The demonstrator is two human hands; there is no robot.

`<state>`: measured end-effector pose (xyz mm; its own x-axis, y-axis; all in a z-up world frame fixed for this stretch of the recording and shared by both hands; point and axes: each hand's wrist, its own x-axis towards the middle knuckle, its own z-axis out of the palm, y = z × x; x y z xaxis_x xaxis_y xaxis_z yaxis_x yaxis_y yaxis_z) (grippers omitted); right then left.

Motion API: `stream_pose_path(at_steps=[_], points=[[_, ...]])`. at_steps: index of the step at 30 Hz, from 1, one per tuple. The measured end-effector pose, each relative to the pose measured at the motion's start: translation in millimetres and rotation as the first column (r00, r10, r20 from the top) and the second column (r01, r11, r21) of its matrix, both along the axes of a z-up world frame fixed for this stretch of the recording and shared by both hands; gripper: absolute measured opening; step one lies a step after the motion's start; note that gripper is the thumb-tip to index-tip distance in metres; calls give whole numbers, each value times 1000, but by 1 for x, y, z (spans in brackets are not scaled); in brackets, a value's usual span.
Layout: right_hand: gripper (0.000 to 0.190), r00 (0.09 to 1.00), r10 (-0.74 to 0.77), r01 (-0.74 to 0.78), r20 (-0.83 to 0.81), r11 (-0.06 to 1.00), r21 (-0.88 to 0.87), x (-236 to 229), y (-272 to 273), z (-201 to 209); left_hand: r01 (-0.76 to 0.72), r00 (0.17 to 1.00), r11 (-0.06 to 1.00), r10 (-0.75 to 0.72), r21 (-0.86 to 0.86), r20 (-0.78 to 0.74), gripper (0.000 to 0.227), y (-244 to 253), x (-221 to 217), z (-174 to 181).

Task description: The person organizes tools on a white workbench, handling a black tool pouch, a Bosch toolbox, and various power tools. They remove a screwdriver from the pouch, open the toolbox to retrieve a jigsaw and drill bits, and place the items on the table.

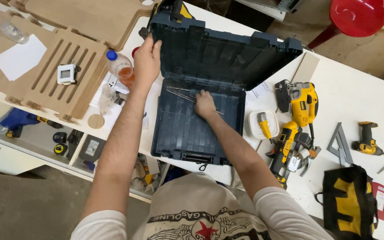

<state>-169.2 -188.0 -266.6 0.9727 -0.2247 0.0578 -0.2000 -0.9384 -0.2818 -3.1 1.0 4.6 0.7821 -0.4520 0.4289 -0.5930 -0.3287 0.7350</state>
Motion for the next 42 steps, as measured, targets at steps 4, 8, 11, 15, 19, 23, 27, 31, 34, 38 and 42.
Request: stream_pose_path(at_steps=[4,8,11,15,19,23,27,31,34,38,42], points=[[33,997,-42,47,-62,996,77,-7,5,20,35,997,999,-35,-17,-61,27,3,-6,12],[37,972,52,-49,-231,999,19,-15,6,12,38,996,999,-38,4,-83,27,2,-4,9],[32,937,70,-61,-343,997,38,-17,14,39,42,997,999,-42,-4,-62,23,1,-3,9],[26,938,127,-55,-322,973,224,-13,17,79,43,997,999,-44,-19,-63,23,0,-1,5],[47,960,158,-130,-229,983,133,14,-6,53,44,992,999,-45,-16,-117,27,3,-7,13],[30,969,136,-138,-207,990,5,33,-18,41,39,995,999,-40,-19,-95,27,3,-8,9],[31,996,33,-34,-78,999,-4,33,-11,22,36,990,999,-38,-19,-137,29,4,-11,11],[31,984,-19,16,-178,1000,-21,34,-2,17,-81,996,993,83,-89,22,27,-1,-11,-5],[24,997,55,-51,-55,996,78,37,-13,15,16,995,1000,-15,6,-103,30,4,-6,3],[31,922,181,-123,-342,975,185,14,-27,60,32,999,999,-32,-28,7,28,3,3,-10],[10,954,122,87,-272,759,645,-46,-43,117,31,999,998,-30,-47,31,26,1,3,-3]])
